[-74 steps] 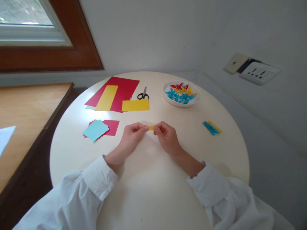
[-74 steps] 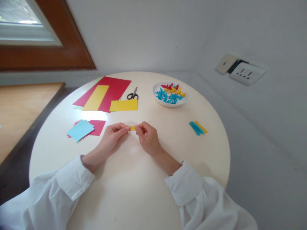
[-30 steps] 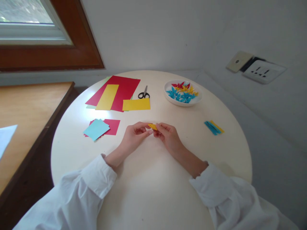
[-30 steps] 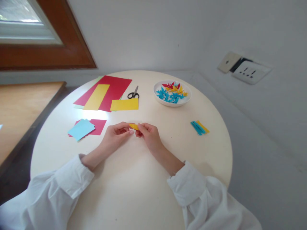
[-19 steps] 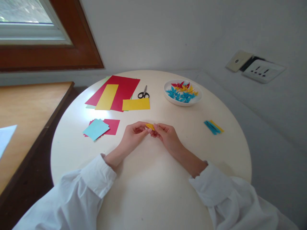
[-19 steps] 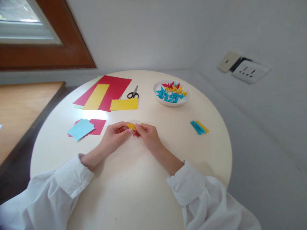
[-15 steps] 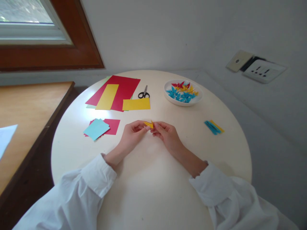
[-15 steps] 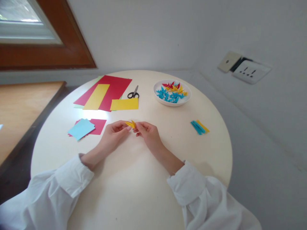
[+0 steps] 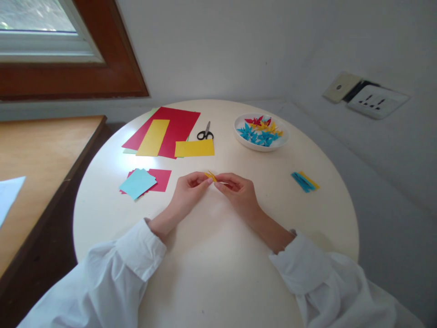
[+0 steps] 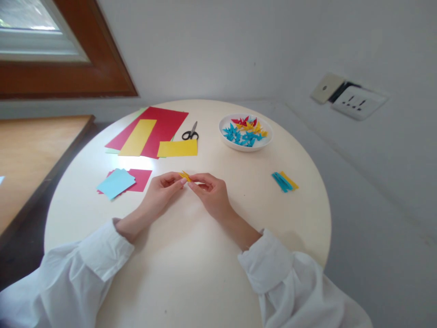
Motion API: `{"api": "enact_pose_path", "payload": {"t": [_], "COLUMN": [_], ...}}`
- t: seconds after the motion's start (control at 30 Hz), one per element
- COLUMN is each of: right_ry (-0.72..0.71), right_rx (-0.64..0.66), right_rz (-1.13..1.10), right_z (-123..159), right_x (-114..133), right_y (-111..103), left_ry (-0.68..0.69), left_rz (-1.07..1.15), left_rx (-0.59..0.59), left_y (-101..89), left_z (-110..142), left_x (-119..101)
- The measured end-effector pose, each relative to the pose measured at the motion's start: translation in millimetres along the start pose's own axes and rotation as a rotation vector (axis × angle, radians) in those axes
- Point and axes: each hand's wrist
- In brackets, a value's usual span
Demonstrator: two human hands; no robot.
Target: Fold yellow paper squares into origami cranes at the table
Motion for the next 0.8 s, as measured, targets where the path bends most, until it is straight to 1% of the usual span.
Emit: {"api": "enact_pose_path", "payload": {"t": [0.27,0.43,0.6,0.67,0.8], "right_ry": [-0.034,-0.019,-0.020,-0.052,-0.170], "right_rx": [0.010,0.019,0.004,0.002,0.008], "right_rz": [0.023,0.036,0.075,0.091,0.167], "right_z": [-2.4,-3.3,-3.8,-3.9,-3.2], "right_x": [-0.8,-0.2,0.2,-0.5,-2.4], "right_y": [-0.8,-2.7,-3.8,-4.0,-4.8], "left_ry": [0.018,0.026,0.035,0.036,0.028], "left_rz": [-0.084,-0.144,-0.179,-0.188,-0.192], "left_rx": [-0.015,-0.036,-0.024,-0.022,-0.025], "left_y": [-0.2,-0.2,-0.9,-1.1,-1.1], "left_z": [-0.4,-0.1,-0.3,-0.7,-1.5], "left_x": [0.7,-0.1,0.3,1.1,2.8]}}
Point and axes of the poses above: each hand's wrist, its own z-axis away from the middle knuckle, its own y-axis out of the palm, x = y × z, and after that the axes turned 13 degrees about -z, right-handed
